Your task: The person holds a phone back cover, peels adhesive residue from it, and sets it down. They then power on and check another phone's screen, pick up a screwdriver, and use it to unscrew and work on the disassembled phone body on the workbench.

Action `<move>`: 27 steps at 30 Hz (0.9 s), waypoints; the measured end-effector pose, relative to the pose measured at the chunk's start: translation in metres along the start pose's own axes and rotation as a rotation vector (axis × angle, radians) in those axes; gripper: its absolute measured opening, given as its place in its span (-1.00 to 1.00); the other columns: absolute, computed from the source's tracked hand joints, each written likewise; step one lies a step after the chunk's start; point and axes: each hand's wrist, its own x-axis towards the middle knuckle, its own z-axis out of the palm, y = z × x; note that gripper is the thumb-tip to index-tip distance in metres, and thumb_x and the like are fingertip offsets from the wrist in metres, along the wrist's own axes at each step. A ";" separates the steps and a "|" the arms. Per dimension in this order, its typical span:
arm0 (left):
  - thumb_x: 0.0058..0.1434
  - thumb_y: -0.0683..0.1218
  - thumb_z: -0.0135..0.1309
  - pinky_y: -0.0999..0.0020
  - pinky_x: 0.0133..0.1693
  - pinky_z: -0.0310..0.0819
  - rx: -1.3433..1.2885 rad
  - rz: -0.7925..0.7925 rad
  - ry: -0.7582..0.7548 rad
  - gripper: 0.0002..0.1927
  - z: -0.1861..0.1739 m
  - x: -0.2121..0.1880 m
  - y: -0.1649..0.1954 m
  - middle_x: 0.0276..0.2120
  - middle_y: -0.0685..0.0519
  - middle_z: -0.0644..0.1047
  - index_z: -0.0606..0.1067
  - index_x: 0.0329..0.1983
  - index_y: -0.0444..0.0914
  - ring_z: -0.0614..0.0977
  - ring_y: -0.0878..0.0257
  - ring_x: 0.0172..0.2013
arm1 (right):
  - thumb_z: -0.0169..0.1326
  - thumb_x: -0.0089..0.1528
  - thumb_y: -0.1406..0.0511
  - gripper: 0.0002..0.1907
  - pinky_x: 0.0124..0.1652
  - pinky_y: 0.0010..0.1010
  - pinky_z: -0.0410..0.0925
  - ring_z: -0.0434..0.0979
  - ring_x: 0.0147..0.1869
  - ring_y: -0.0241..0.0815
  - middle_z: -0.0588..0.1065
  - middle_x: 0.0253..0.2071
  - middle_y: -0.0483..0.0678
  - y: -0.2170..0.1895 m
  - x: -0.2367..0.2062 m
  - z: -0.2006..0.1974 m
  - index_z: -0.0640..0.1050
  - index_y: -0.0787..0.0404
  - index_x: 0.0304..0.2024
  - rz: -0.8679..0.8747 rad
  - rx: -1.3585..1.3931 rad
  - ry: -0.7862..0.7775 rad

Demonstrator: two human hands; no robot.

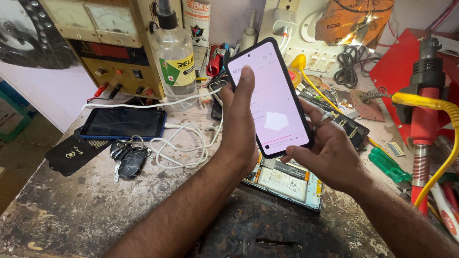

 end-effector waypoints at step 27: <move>0.06 0.11 0.28 0.21 -0.02 0.58 0.145 0.001 0.017 -0.23 0.000 0.002 0.003 -0.02 -0.12 0.47 0.13 0.13 -0.30 0.59 0.17 0.00 | -0.13 0.29 0.42 -0.24 0.01 -0.18 0.59 0.64 0.06 -0.11 0.54 0.09 0.15 -0.001 -0.002 -0.001 0.06 0.30 0.55 -0.014 0.123 -0.074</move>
